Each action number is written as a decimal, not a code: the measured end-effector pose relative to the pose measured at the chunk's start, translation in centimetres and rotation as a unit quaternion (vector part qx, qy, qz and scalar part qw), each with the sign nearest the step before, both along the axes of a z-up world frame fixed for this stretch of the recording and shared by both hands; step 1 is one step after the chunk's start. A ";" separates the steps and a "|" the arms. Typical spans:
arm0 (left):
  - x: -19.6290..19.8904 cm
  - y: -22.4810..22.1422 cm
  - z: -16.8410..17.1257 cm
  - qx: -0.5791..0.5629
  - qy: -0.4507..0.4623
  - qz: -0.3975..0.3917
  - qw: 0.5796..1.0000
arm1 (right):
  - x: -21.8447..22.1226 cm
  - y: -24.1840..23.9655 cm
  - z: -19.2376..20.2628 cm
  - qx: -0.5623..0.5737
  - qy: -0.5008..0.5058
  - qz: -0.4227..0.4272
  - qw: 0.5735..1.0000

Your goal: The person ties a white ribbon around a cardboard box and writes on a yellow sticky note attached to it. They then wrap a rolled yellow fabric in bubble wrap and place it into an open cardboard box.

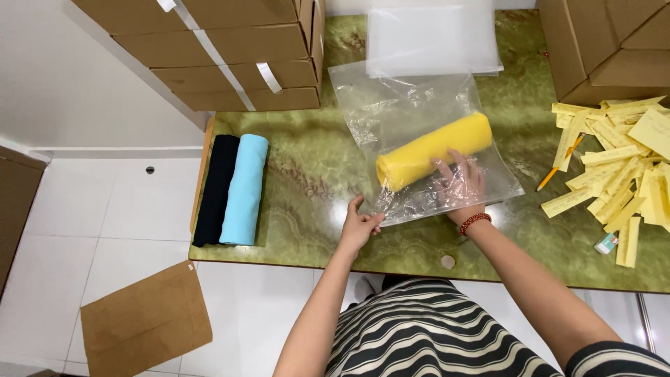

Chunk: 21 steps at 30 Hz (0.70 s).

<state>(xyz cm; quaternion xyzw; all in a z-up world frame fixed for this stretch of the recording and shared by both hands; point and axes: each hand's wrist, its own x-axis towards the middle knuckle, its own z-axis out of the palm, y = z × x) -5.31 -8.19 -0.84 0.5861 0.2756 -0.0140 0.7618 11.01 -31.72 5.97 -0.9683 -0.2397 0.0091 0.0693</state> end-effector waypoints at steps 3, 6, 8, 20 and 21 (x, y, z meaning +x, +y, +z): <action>0.1 0.1 -0.1 0.016 0.017 -0.013 1.000 | 0.2 0.8 -0.4 0.090 0.057 -0.041 0.993; 0.5 0.4 0.7 0.063 0.031 -0.045 0.996 | -1.7 3.3 7.1 0.245 0.189 -0.126 0.942; 0.6 0.9 2.2 0.081 0.037 -0.065 0.994 | -0.6 4.3 5.5 0.233 0.158 -0.102 0.954; 1.8 3.1 6.6 0.009 0.013 -0.178 0.984 | 6.3 12.2 2.4 0.319 0.094 -0.068 0.940; 1.7 3.2 7.2 -0.003 0.009 -0.183 0.983 | 6.8 13.7 2.1 0.408 0.163 -0.102 0.893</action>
